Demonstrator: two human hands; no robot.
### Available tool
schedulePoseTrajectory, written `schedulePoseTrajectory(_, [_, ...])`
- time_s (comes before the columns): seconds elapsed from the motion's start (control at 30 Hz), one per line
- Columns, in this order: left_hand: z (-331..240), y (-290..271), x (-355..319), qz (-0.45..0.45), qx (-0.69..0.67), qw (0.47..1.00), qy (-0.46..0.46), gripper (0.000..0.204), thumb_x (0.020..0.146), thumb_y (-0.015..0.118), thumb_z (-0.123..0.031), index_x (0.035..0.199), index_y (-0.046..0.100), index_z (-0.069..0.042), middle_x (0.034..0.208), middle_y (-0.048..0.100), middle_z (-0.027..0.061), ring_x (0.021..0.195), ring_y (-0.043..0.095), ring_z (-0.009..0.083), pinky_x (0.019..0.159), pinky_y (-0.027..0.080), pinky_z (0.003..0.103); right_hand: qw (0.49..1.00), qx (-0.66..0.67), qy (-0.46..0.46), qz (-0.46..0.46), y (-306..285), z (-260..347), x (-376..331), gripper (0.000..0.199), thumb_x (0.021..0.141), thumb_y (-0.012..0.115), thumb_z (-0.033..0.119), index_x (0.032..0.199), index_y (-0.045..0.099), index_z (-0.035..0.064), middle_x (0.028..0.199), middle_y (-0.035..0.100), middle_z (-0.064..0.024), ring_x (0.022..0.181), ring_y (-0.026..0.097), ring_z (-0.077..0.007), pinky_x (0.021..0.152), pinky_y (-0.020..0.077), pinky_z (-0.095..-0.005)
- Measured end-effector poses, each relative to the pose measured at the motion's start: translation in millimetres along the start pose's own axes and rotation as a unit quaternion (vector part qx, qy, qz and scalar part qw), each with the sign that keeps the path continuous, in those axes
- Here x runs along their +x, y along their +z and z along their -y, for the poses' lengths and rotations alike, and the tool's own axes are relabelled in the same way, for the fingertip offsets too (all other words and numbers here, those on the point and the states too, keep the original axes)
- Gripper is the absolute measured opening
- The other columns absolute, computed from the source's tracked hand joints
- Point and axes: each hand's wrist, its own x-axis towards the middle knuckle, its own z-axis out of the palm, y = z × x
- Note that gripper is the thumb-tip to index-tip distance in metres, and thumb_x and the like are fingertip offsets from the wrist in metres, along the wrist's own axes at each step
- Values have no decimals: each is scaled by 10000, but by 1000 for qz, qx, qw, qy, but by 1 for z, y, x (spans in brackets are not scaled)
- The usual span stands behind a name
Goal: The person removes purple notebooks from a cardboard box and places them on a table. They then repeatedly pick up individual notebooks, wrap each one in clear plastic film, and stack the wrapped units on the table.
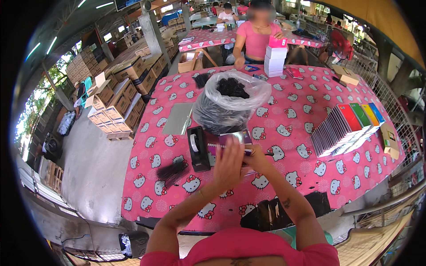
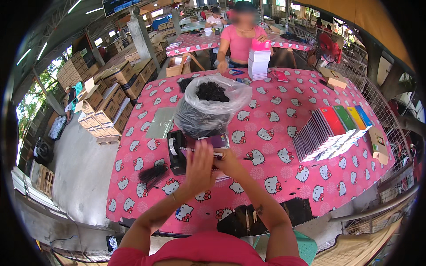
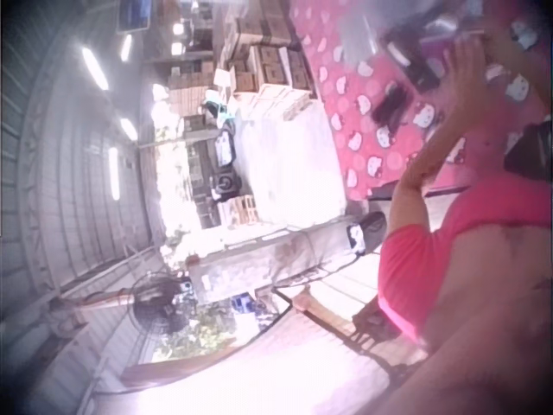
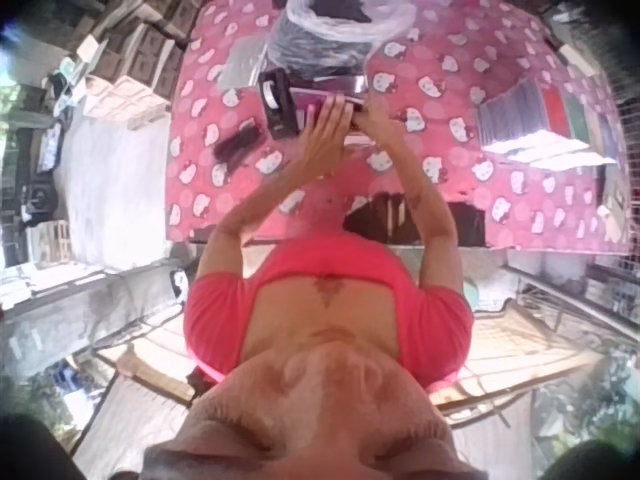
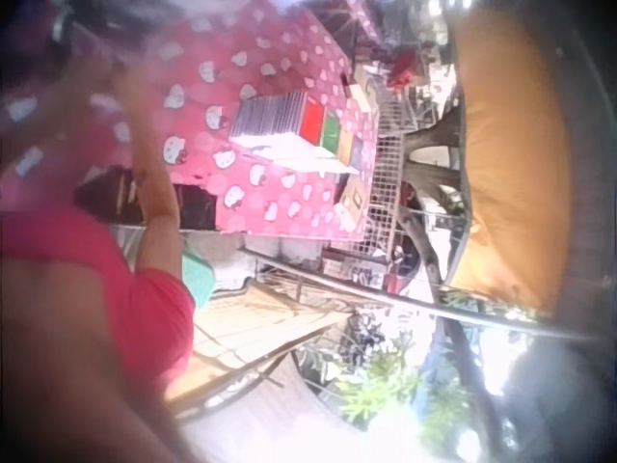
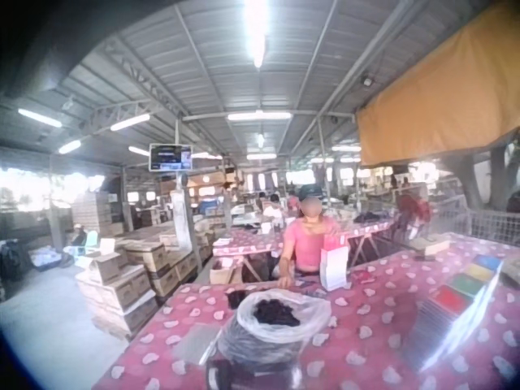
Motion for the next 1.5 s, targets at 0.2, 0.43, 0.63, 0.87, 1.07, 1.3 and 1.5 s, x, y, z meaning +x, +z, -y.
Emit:
schedulePoseTrajectory(0.2, [0, -10, 1, 2, -74, 997, 20, 687, 1016, 403, -461, 1481, 352, 42, 1562, 330, 229, 1464, 284, 397, 1159, 93, 627, 997, 47, 53, 10, -5, -1, 6, 309, 876, 646, 22, 1182, 654, -14, 963, 726, -70, 878, 629, -97, 771, 538, -313])
schedulePoseTrajectory(0.43, [29, -41, 55, -54, -82, 995, 11, 241, 902, 669, -213, 1125, 686, -122, 1015, 673, 14, 1019, 625, 208, 1158, 183, 573, 989, -114, -87, -26, -18, 33, 3, 382, 816, 779, 134, 1151, 664, -11, 1025, 714, -155, 878, 691, -238, 792, 535, -331])
schedulePoseTrajectory(0.63, [23, -45, 60, -58, -109, 992, 18, 218, 874, 704, -211, 1078, 691, -136, 957, 657, 4, 963, 623, 204, 1110, 285, 526, 1000, 14, 6, -15, -46, 40, -15, 255, 886, 738, 109, 1116, 705, 4, 1012, 713, -87, 899, 669, -130, 773, 528, -273])
schedulePoseTrajectory(0.87, [28, -43, 59, -71, -128, 988, 51, 216, 855, 719, -192, 1052, 683, -111, 943, 631, 29, 922, 603, 232, 956, 415, 453, 1000, -3, 10, 1, -57, 25, -2, 135, 898, 715, 66, 1014, 727, -1, 836, 688, -29, 731, 590, -45, 635, 482, -238])
schedulePoseTrajectory(1.07, [26, -49, 60, -44, -138, 988, 55, 199, 853, 713, -162, 1032, 683, -81, 941, 656, 50, 901, 611, 238, 838, 431, 380, 989, -103, -103, 5, -54, 43, 3, 118, 820, 751, 50, 910, 694, -1, 790, 650, -58, 649, 595, -102, 596, 479, -259])
schedulePoseTrajectory(1.3, [-24, -91, 68, -122, -153, 978, -73, 196, 901, 650, -31, 1096, 672, -34, 965, 664, 117, 853, 646, 283, 756, 513, 399, 927, -192, -169, -276, -15, 97, -38, 373, 810, 755, 69, 1157, 624, 28, 842, 645, -66, 734, 636, -153, 700, 513, -258])
schedulePoseTrajectory(1.5, [-15, -74, 27, -90, -371, 912, -149, 202, 963, 604, -56, 1147, 653, 12, 1068, 686, 164, 913, 677, 253, 792, 539, 331, 922, 124, 108, -351, -50, 42, -135, 337, 956, 643, 113, 1282, 573, 62, 833, 619, 7, 822, 583, -79, 764, 464, -248])
